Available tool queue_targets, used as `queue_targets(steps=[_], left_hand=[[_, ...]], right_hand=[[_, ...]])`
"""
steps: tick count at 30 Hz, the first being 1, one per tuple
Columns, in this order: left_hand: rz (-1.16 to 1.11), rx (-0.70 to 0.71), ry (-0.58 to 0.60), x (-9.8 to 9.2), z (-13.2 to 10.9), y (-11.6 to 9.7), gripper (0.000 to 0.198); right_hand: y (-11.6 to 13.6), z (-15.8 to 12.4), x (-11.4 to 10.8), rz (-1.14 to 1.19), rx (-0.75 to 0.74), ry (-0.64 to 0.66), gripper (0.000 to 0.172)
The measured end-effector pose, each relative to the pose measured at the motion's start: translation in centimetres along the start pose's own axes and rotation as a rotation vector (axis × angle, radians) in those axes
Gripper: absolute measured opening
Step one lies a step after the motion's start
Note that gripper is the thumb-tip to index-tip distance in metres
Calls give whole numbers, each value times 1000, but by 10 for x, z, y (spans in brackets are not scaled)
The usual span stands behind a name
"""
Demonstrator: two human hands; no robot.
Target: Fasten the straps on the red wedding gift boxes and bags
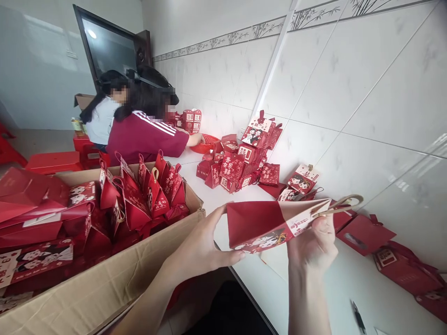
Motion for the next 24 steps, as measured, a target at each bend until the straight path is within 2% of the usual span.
queue_targets(steps=[2, 5, 8, 11, 13, 16, 19, 22, 24], left_hand=[[-10, 59, -32, -1, 0, -3, 72], [27, 233, -106, -6, -1, -14, 78], [55, 454, -188, -11, -6, -28, 86], [65, 616, -251, -14, -11, -40, 90], [57, 652, -275, -15, -13, -43, 90], [6, 617, -286, -18, -12, -39, 89], [-80, 556, -275, -19, -11, -31, 89], [-233, 412, -287, -19, -6, -16, 84], [-433, 216, -289, -14, -1, 1, 73]], right_hand=[[-12, 0, -7, 41, 65, -20, 16], [-29, -4, -13, 70, 161, -11, 15], [-44, -14, -12, 1, 316, 3, 20], [-53, -26, -12, -108, 488, -33, 33], [-55, -31, -12, -169, 541, -72, 48], [-54, -34, -13, -187, 515, -82, 68], [-56, -33, -15, -159, 489, -63, 74], [-51, -28, -14, -160, 377, -26, 65], [-41, -24, -10, -172, 273, 14, 51]])
Point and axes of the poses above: each hand's wrist, its own z-axis towards the middle knuckle, its own x-axis out of the palm, y = z × x, the point moved 7 cm from there along z, towards the middle knuckle, and after that the axes turned 11 degrees about -y, right-handed, at the moved point
